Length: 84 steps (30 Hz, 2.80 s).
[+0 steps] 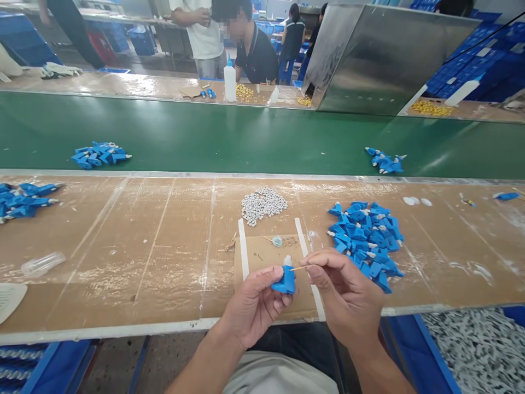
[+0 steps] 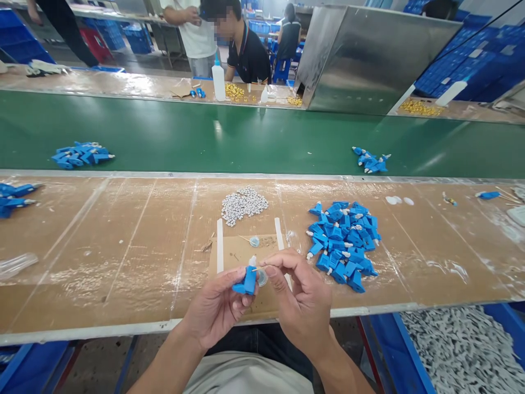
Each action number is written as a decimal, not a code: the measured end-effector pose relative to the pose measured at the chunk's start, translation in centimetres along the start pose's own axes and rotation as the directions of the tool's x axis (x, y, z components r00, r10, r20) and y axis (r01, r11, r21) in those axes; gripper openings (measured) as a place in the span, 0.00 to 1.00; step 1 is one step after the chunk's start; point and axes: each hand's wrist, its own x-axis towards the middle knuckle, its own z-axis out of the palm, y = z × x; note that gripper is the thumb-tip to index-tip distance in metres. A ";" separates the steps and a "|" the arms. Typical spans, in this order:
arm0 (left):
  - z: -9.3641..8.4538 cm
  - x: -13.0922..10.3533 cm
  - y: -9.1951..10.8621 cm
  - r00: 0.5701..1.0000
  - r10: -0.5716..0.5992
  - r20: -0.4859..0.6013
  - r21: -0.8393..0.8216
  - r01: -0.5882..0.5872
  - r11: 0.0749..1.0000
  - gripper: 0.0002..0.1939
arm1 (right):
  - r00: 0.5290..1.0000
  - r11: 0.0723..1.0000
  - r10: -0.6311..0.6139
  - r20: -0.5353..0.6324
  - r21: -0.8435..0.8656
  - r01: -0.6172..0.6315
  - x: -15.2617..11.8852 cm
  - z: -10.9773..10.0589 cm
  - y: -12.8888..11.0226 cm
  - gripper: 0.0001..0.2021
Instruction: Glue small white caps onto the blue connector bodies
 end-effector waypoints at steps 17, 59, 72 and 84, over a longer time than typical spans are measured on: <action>-0.4 0.1 0.1 0.998 0.059 -0.014 0.040 -0.059 0.997 0.10 | 0.998 1.000 -0.006 0.066 0.014 0.005 0.0 -0.3 0.9 0.07; -6.9 0.2 1.8 0.974 0.212 -0.078 -0.078 -0.218 0.973 0.10 | 0.737 0.804 0.182 0.651 -0.530 0.269 13.1 8.5 7.5 0.05; -2.8 -0.1 2.1 0.984 0.171 -0.057 -0.130 -0.177 0.976 0.09 | 0.768 0.748 0.425 0.480 0.292 -0.596 6.5 -0.1 3.3 0.13; 0.4 0.5 1.2 0.992 0.124 -0.024 -0.081 -0.126 0.989 0.10 | 0.761 0.609 0.460 0.457 0.461 -0.645 3.4 -1.3 2.2 0.10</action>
